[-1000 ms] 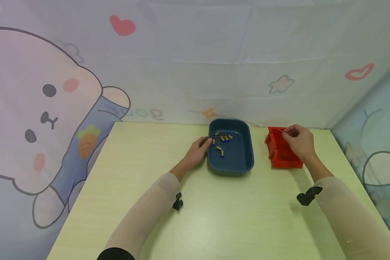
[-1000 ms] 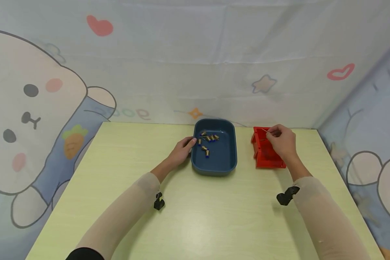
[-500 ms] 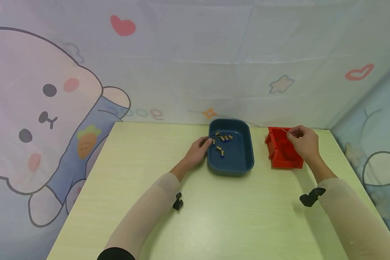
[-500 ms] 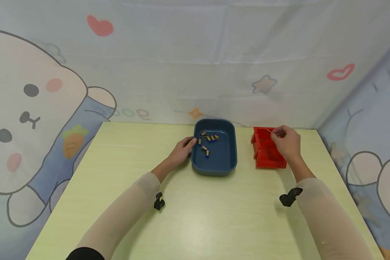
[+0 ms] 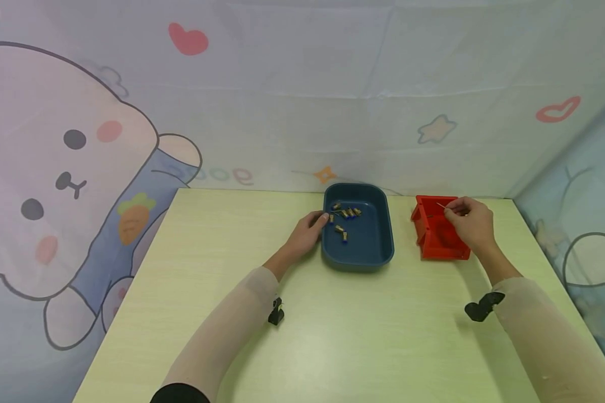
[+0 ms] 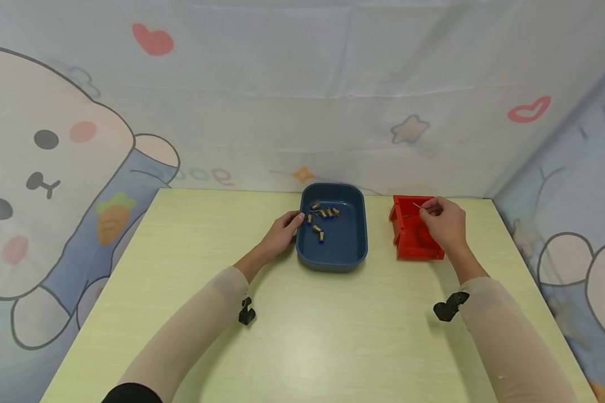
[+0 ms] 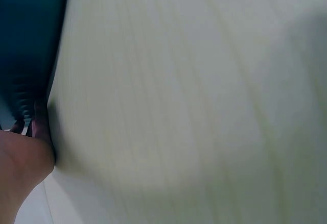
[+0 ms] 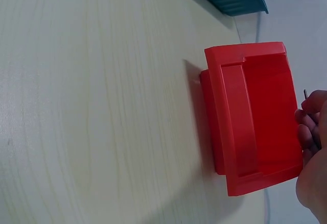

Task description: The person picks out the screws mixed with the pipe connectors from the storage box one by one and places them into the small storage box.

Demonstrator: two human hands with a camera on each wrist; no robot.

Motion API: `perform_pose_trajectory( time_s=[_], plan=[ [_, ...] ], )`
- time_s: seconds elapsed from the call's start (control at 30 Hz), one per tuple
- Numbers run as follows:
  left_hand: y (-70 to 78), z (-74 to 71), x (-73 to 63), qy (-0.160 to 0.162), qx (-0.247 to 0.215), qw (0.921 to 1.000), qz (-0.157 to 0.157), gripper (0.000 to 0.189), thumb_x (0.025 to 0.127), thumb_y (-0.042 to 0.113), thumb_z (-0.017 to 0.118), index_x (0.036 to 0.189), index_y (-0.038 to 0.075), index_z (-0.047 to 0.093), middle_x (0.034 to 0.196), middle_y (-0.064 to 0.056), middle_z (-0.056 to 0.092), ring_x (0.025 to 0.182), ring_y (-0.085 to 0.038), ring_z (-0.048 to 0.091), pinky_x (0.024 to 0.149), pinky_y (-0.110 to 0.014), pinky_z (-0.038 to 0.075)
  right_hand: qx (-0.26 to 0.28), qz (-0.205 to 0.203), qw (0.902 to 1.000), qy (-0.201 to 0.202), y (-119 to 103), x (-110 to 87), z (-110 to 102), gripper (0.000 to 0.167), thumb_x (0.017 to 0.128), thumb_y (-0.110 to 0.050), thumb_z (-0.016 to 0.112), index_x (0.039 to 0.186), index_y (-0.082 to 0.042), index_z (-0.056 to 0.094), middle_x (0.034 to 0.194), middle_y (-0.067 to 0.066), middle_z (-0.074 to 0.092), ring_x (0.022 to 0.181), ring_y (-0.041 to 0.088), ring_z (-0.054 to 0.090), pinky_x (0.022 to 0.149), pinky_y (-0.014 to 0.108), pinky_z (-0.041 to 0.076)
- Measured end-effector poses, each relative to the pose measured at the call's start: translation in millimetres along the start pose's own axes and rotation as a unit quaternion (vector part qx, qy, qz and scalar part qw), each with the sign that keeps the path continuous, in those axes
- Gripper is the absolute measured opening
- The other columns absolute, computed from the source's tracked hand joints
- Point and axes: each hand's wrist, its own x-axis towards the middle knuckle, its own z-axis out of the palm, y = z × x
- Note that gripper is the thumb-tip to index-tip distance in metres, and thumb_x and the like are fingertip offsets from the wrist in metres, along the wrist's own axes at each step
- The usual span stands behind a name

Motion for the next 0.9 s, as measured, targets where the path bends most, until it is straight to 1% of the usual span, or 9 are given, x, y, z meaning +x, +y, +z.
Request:
perform_pose_trajectory(
  time_s=[0.13,0.33,0.6,0.77,0.9],
  plan=[
    [-0.8,0.2,0.4,-0.001,0.006,1.0000,-0.001,0.067,0.113,0.051,0.047,0.161,0.005,0.042,0.156,-0.014,0.052,0.143,-0.028,0.052,0.112,-0.041,0.049,0.001,-0.001,1.0000,-0.003,1.9,-0.7,0.7,0.022,0.106,-0.020,0.064,0.112,0.001,0.069,0.103,0.018,0.068,0.093,0.023,0.056,0.072,0.019,0.046],
    [-1.4,1.0,0.5,0.002,0.007,1.0000,-0.002,0.063,0.114,0.047,0.047,0.161,0.005,0.042,0.156,-0.014,0.052,0.143,-0.028,0.052,0.112,-0.040,0.050,0.001,0.002,1.0000,0.001,4.4,-0.3,1.9,0.021,0.105,-0.020,0.065,0.111,0.000,0.070,0.102,0.016,0.068,0.092,0.022,0.056,0.071,0.018,0.045],
    [-0.6,1.4,0.4,0.001,0.005,1.0000,0.000,0.061,0.115,0.043,0.047,0.161,0.004,0.042,0.157,-0.015,0.052,0.144,-0.029,0.051,0.113,-0.042,0.049,0.009,-0.006,0.9999,0.004,4.8,-0.6,3.7,0.022,0.105,-0.019,0.064,0.111,0.002,0.070,0.103,0.018,0.068,0.092,0.022,0.057,0.073,0.016,0.045],
    [-0.3,0.8,0.1,0.004,0.016,0.9999,0.003,0.061,0.114,0.044,0.046,0.161,0.004,0.042,0.157,-0.015,0.051,0.145,-0.029,0.050,0.116,-0.043,0.046,0.016,-0.006,0.9998,0.008,4.2,0.2,5.2,0.025,0.105,-0.021,0.065,0.113,0.002,0.071,0.104,0.018,0.069,0.091,0.021,0.057,0.071,0.013,0.045],
    [0.7,0.1,-0.2,0.004,0.019,0.9998,0.004,0.063,0.114,0.046,0.046,0.160,0.004,0.043,0.157,-0.015,0.052,0.144,-0.029,0.050,0.116,-0.043,0.045,0.018,-0.004,0.9998,0.005,3.5,1.0,5.3,0.028,0.106,-0.023,0.066,0.115,0.002,0.071,0.105,0.019,0.069,0.091,0.020,0.057,0.071,0.015,0.045]
  ],
)
